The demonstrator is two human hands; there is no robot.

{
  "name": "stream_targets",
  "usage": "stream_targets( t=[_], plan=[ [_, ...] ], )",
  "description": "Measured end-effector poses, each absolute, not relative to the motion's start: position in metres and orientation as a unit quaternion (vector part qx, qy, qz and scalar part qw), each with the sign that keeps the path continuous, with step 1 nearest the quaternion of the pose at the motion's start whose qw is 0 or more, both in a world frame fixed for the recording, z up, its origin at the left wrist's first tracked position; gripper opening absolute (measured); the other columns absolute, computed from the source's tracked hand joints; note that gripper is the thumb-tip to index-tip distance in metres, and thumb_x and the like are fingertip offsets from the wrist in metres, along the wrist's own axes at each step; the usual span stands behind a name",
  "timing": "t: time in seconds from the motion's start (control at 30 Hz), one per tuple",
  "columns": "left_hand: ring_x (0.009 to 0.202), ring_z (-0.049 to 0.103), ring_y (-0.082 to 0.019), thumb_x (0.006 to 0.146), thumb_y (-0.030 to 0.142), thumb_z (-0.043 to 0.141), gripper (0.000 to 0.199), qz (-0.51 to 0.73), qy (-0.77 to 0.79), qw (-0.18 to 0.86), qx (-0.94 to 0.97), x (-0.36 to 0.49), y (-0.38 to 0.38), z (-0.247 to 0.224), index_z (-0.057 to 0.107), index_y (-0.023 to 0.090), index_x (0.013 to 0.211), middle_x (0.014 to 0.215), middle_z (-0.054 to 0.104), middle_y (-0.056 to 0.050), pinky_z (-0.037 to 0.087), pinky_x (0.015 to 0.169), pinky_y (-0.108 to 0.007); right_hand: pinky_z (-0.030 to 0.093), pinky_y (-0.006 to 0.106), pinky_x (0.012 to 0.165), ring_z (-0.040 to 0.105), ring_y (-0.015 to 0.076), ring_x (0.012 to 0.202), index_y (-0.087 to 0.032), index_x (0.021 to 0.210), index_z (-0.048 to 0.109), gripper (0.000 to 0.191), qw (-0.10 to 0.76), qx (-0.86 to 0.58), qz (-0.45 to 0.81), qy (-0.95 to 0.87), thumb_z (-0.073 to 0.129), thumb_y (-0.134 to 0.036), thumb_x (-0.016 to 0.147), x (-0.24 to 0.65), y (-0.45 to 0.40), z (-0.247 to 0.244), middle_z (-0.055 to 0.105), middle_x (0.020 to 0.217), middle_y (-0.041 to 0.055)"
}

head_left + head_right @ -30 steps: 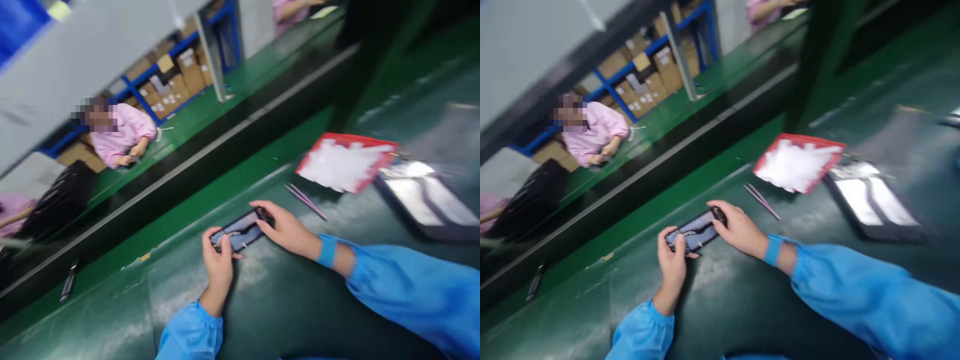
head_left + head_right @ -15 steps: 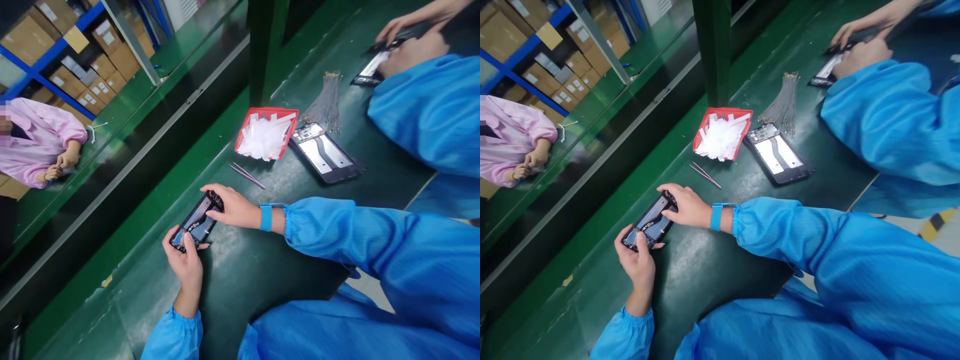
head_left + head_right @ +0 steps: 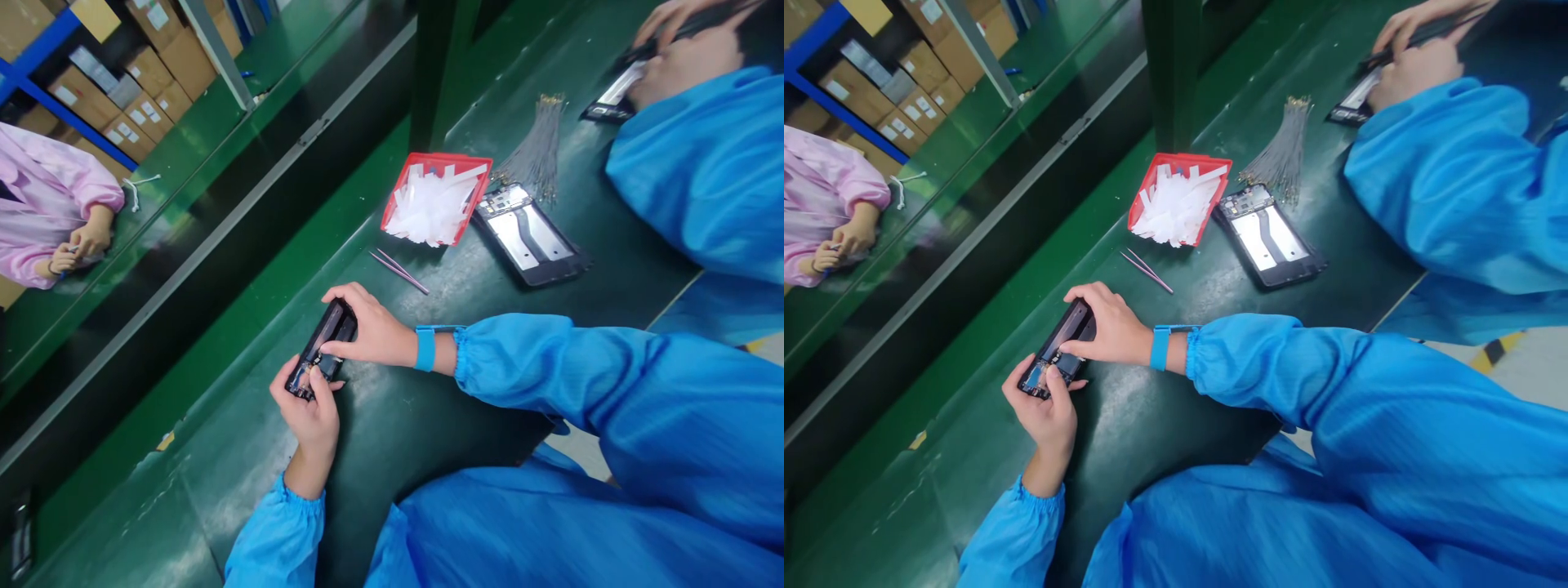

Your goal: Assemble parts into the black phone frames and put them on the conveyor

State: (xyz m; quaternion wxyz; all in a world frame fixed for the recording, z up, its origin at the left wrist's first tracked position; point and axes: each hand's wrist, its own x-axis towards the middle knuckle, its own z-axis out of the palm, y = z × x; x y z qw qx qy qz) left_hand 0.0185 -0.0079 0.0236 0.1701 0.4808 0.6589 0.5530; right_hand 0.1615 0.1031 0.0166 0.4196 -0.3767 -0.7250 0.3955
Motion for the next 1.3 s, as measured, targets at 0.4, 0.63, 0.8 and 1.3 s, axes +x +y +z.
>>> stream_targets(
  t=[0.4, 0.63, 0.8, 1.3],
  plan=[
    [0.054, 0.071, -0.013, 0.098, 0.035, 0.063, 0.037, 0.532, 0.650, 0.152, 0.520, 0.016, -0.012, 0.017, 0.044, 0.018, 0.125, 0.090, 0.070, -0.003, 0.064, 0.051, -0.026, 0.042, 0.055, 0.114, 0.043, 0.0322, 0.141, -0.026, 0.125, 0.046, 0.076, 0.438, -0.403, 0.389, -0.703, 0.092, -0.040, 0.066, 0.154, 0.088, 0.025, 0.048, 0.137, 0.0141],
    [0.055, 0.072, -0.014, 0.096, 0.037, 0.063, 0.037, 0.529, 0.654, 0.145, 0.521, 0.016, -0.011, 0.016, 0.046, 0.017, 0.122, 0.090, 0.072, -0.005, 0.063, 0.051, -0.026, 0.042, 0.053, 0.117, 0.044, 0.0308, 0.139, -0.026, 0.126, 0.047, 0.074, 0.437, -0.417, 0.401, -0.688, 0.091, -0.036, 0.068, 0.152, 0.080, 0.029, 0.046, 0.137, 0.0127],
    [0.041, 0.063, -0.009, 0.090, 0.035, 0.071, 0.036, 0.528, 0.688, 0.117, 0.483, 0.005, -0.001, 0.029, 0.053, 0.016, 0.115, 0.081, 0.067, 0.002, 0.054, 0.041, -0.020, 0.049, 0.049, 0.109, 0.056, 0.0280, 0.122, -0.027, 0.126, 0.056, 0.057, 0.433, -0.411, 0.405, -0.693, 0.084, -0.031, 0.077, 0.156, 0.089, 0.021, 0.054, 0.126, 0.0089],
    [0.036, 0.048, -0.006, 0.076, 0.045, 0.084, 0.050, 0.542, 0.667, 0.385, 0.337, -0.028, 0.014, 0.034, 0.061, 0.019, 0.112, 0.072, 0.058, 0.006, 0.036, 0.025, -0.016, 0.054, 0.038, 0.089, 0.067, 0.0228, 0.097, -0.020, 0.117, 0.069, 0.026, 0.350, -0.319, 0.404, -0.783, 0.061, -0.032, 0.095, 0.172, 0.111, 0.013, 0.070, 0.110, 0.0081]
  ],
)
